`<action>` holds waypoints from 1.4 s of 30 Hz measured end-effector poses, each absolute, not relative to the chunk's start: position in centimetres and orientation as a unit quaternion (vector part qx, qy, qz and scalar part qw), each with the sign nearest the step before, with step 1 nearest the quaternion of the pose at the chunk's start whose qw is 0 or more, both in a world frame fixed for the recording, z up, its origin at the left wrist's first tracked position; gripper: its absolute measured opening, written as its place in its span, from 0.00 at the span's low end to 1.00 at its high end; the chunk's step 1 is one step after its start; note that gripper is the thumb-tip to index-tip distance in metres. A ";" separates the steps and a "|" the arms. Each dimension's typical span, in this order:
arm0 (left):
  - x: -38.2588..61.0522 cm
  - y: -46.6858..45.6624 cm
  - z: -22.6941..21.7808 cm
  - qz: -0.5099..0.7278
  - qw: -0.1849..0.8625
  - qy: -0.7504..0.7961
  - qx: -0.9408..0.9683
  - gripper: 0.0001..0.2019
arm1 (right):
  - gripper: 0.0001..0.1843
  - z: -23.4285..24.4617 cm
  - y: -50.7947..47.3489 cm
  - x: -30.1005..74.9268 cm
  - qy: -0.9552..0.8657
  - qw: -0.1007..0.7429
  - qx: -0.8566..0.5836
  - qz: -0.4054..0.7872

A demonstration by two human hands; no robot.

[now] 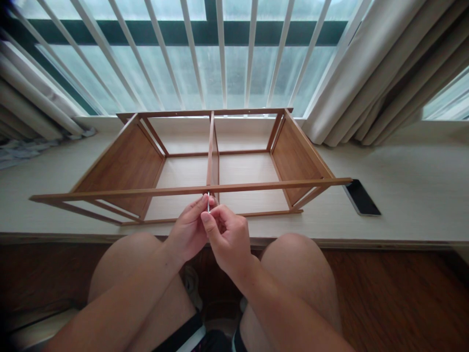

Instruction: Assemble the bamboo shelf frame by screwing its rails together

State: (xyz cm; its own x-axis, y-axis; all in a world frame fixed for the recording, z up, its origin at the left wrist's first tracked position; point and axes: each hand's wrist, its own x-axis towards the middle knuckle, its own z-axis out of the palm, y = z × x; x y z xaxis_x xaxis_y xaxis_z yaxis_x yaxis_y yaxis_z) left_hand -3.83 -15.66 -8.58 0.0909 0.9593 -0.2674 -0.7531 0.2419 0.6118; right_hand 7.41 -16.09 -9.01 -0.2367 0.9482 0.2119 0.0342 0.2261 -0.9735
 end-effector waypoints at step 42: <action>-4.5 -16.2 -7.7 0.559 0.719 0.355 0.210 0.14 | 0.15 -9.3 -17.1 6.2 -0.382 0.484 -0.294 0.730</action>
